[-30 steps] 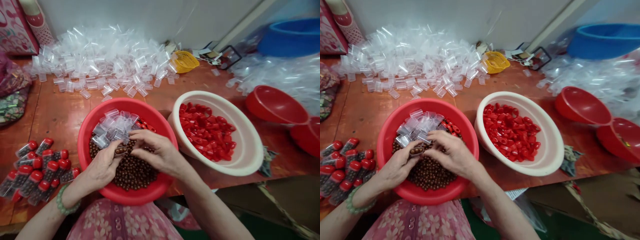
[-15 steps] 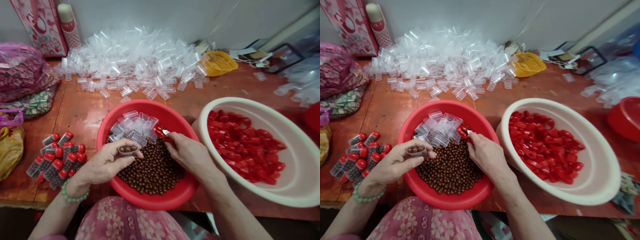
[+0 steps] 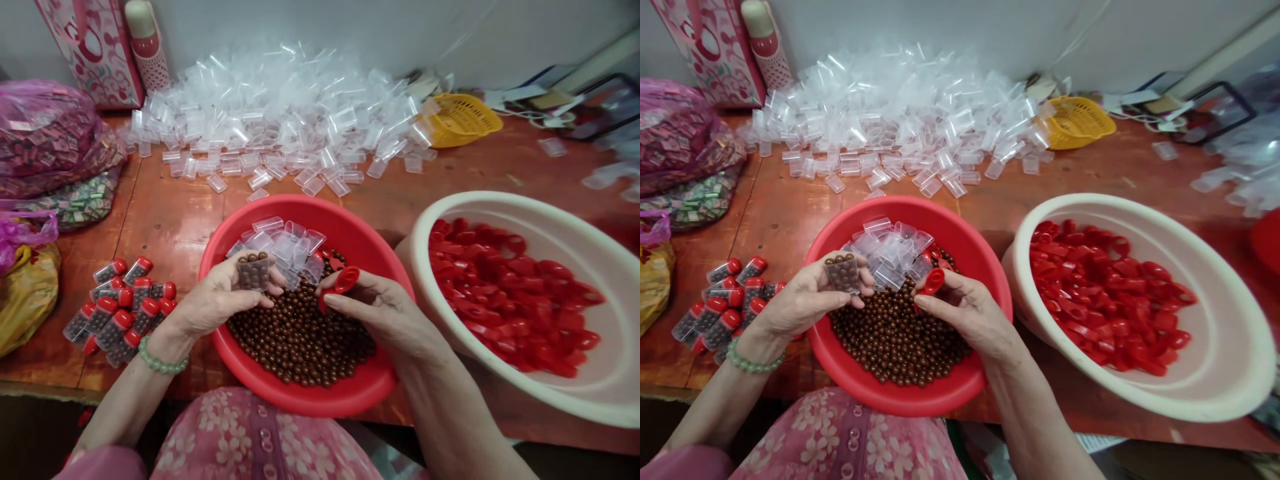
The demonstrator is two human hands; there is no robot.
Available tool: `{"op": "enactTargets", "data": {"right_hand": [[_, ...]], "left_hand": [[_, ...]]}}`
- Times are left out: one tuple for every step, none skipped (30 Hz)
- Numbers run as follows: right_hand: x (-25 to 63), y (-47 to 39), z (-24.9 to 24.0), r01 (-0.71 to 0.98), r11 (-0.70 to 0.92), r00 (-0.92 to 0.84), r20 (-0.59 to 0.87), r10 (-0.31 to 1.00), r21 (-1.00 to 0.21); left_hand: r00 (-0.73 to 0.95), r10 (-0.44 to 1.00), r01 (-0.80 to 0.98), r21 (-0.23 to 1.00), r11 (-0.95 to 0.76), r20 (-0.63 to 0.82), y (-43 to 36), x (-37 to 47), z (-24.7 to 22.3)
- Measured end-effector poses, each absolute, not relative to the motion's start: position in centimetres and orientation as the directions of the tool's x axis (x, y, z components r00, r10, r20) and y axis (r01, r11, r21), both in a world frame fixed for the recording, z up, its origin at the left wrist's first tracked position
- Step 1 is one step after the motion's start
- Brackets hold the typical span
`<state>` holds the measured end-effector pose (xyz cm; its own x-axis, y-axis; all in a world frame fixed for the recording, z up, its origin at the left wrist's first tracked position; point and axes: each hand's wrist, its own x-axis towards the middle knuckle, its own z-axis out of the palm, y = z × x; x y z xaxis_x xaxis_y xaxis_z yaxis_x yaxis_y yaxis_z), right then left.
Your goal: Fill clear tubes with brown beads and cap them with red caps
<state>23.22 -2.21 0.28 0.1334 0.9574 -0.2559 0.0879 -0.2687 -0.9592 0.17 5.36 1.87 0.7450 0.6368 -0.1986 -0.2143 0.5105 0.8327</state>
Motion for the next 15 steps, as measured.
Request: {"op": "enactTargets", "data": {"right_hand": [[23.0,-2.2,0.4,0.054,-0.263,0.167,-0.251,0.953,-0.963],[22.9,-2.2,0.5,0.018,-0.262,0.195,-0.254,0.947,-0.965],[22.7,-2.2,0.6,-0.014,-0.269,0.21,-0.266,0.941,-0.963],[22.5,-2.2,0.7,-0.039,-0.282,0.21,-0.284,0.936,-0.959],[22.3,-2.2,0.9,-0.059,-0.295,0.2,-0.301,0.932,-0.954],[22.1,-2.1,1.0,-0.078,-0.302,0.189,-0.311,0.931,-0.95],[21.8,-2.1,1.3,-0.1,-0.3,0.185,-0.314,0.931,-0.949],[21.4,-2.0,1.5,-0.124,-0.291,0.19,-0.311,0.931,-0.949],[21.0,-1.9,1.8,-0.148,-0.276,0.203,-0.303,0.931,-0.95],[20.5,-1.8,2.0,-0.169,-0.259,0.218,-0.292,0.931,-0.951],[19.9,-1.7,2.1,-0.186,-0.242,0.232,-0.282,0.931,-0.952],[19.4,-1.6,2.2,-0.195,-0.228,0.243,-0.272,0.931,-0.954],[18.8,-1.5,2.2,-0.195,-0.216,0.249,-0.261,0.933,-0.957],[18.4,-1.5,2.1,-0.186,-0.202,0.254,-0.246,0.935,-0.962],[17.9,-1.6,2.0,-0.166,-0.187,0.257,-0.226,0.94,-0.968]], "left_hand": [[0.758,0.62,-0.21,0.824,0.526,-0.202,5.3,0.2,1.9],[0.772,0.6,-0.201,0.814,0.544,-0.21,5.2,0.2,1.9],[0.785,0.579,-0.191,0.804,0.564,-0.22,5.2,0.3,1.9],[0.791,0.567,-0.183,0.795,0.578,-0.23,5.1,0.3,1.9],[0.79,0.564,-0.179,0.789,0.588,-0.241,5.1,0.3,1.8],[0.786,0.565,-0.175,0.785,0.594,-0.252,5.1,0.4,1.7],[0.783,0.564,-0.17,0.782,0.6,-0.263,5.1,0.4,1.6],[0.783,0.558,-0.161,0.777,0.608,-0.274,5.1,0.5,1.5],[0.784,0.552,-0.154,0.773,0.615,-0.283,5.1,0.6,1.4],[0.784,0.549,-0.15,0.769,0.621,-0.29,5.0,0.7,1.3],[0.78,0.553,-0.152,0.769,0.621,-0.293,5.0,0.9,1.3],[0.77,0.567,-0.16,0.771,0.616,-0.293,4.9,1.1,1.2],[0.755,0.585,-0.169,0.775,0.609,-0.296,4.8,1.3,1.2],[0.739,0.604,-0.175,0.78,0.601,-0.299,4.7,1.4,1.2],[0.723,0.619,-0.177,0.785,0.594,-0.306,4.6,1.6,1.2]]}}
